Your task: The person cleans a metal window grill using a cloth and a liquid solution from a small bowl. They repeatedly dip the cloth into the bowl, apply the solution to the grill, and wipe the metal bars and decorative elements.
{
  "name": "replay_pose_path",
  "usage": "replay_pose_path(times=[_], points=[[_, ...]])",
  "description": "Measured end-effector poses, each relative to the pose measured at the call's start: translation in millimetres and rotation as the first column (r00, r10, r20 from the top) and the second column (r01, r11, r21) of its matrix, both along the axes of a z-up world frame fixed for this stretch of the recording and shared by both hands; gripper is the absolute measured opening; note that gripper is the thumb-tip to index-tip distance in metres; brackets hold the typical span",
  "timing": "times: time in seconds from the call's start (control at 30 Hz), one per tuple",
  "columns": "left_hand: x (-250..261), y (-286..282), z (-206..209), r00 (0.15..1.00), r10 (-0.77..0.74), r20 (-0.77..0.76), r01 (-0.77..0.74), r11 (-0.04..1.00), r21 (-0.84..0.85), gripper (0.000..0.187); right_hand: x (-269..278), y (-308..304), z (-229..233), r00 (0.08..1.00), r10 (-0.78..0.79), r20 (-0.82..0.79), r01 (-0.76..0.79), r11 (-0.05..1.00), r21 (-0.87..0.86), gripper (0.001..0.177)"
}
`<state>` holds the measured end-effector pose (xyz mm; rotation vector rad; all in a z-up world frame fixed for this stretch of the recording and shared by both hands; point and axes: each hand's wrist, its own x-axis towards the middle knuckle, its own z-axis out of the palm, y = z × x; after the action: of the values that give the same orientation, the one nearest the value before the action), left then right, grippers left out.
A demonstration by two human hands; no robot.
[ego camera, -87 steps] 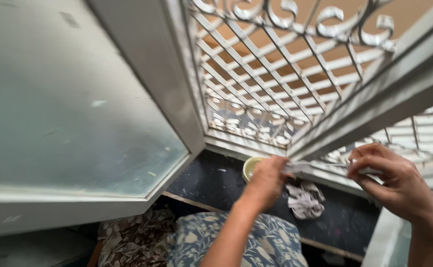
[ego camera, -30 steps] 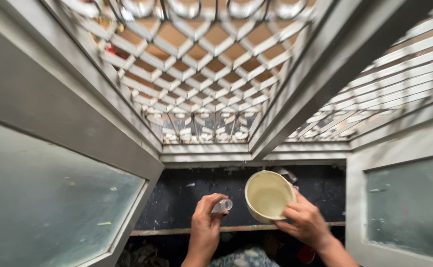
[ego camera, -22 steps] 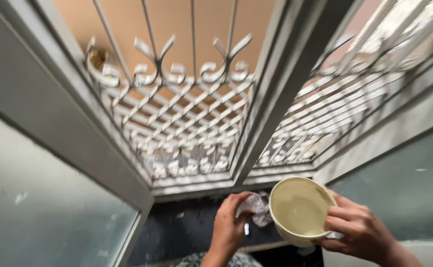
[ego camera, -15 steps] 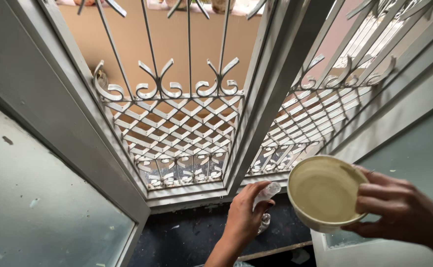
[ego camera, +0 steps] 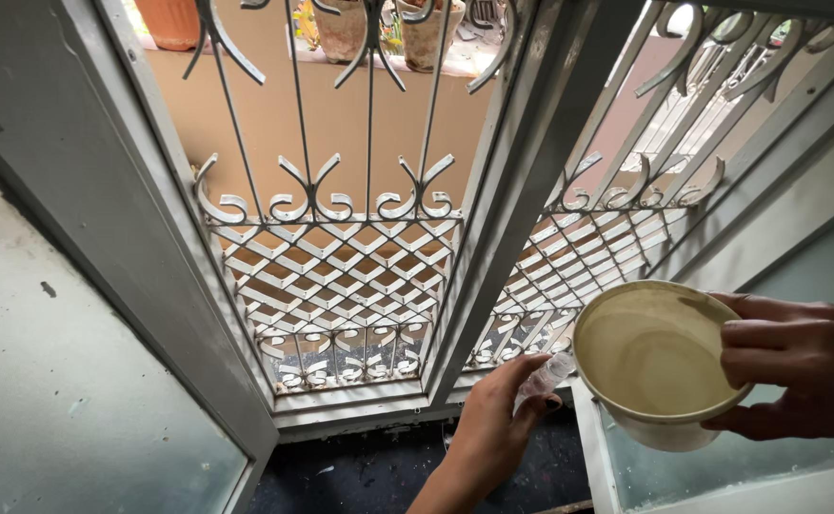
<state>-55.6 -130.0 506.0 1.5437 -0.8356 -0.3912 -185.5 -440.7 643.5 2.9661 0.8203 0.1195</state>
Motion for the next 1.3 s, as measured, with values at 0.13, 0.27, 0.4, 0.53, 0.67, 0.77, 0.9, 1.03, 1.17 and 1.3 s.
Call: replay_pose_path(times=[0.13,0.27,0.4,0.53,0.67,0.77,0.9,1.03,1.17,1.3], points=[[-0.7,4.2,13.5,0.998,-0.021,-0.057,0.028,0.993,0.116,0.044,4.7,0.2,5.7,0.997,-0.048,0.062,0.054,0.993,-0.106,0.038],[0.8,3.1,17.1,0.999,-0.017,-0.05,0.02,0.998,0.062,0.043,8.0,-7.2,5.6,0.996,-0.066,0.057,0.075,0.983,-0.166,0.037],[2.2,0.8,14.4,1.0,-0.005,-0.014,0.005,1.0,0.015,0.043,9.3,-17.2,4.0,0.994,-0.078,0.082,0.09,0.984,-0.153,0.037],[3.0,-1.7,10.7,0.998,-0.018,-0.058,0.019,1.0,0.02,0.044,13.1,-27.2,4.6,0.995,-0.085,0.052,0.093,0.979,-0.184,0.037],[3.7,-6.3,9.9,1.0,-0.02,-0.018,0.021,1.0,0.009,0.044,16.5,-32.4,5.6,0.996,-0.042,0.084,0.057,0.982,-0.18,0.036],[2.3,-9.9,10.7,1.0,-0.021,-0.021,0.022,1.0,0.01,0.043,17.6,-38.0,7.7,0.997,-0.029,0.071,0.043,0.98,-0.193,0.036],[0.5,-14.7,12.6,1.0,-0.016,-0.008,0.016,1.0,0.007,0.041,15.9,-55.0,1.5,0.998,0.011,0.057,0.001,0.979,-0.202,0.04],[-1.8,-20.1,12.1,0.997,-0.062,-0.044,0.062,0.998,-0.004,0.043,13.9,-77.6,-9.1,0.999,0.015,-0.034,-0.021,0.978,-0.205,0.037],[-3.5,-24.8,11.0,0.997,-0.065,-0.038,0.067,0.997,0.049,0.043,8.3,-83.9,-12.0,0.999,-0.002,-0.036,-0.005,0.982,-0.188,0.037],[-4.8,-27.6,10.0,0.996,-0.077,-0.042,0.078,0.996,0.03,0.043,6.4,-83.3,-14.0,0.998,-0.006,-0.057,0.0,0.993,-0.119,0.035]])
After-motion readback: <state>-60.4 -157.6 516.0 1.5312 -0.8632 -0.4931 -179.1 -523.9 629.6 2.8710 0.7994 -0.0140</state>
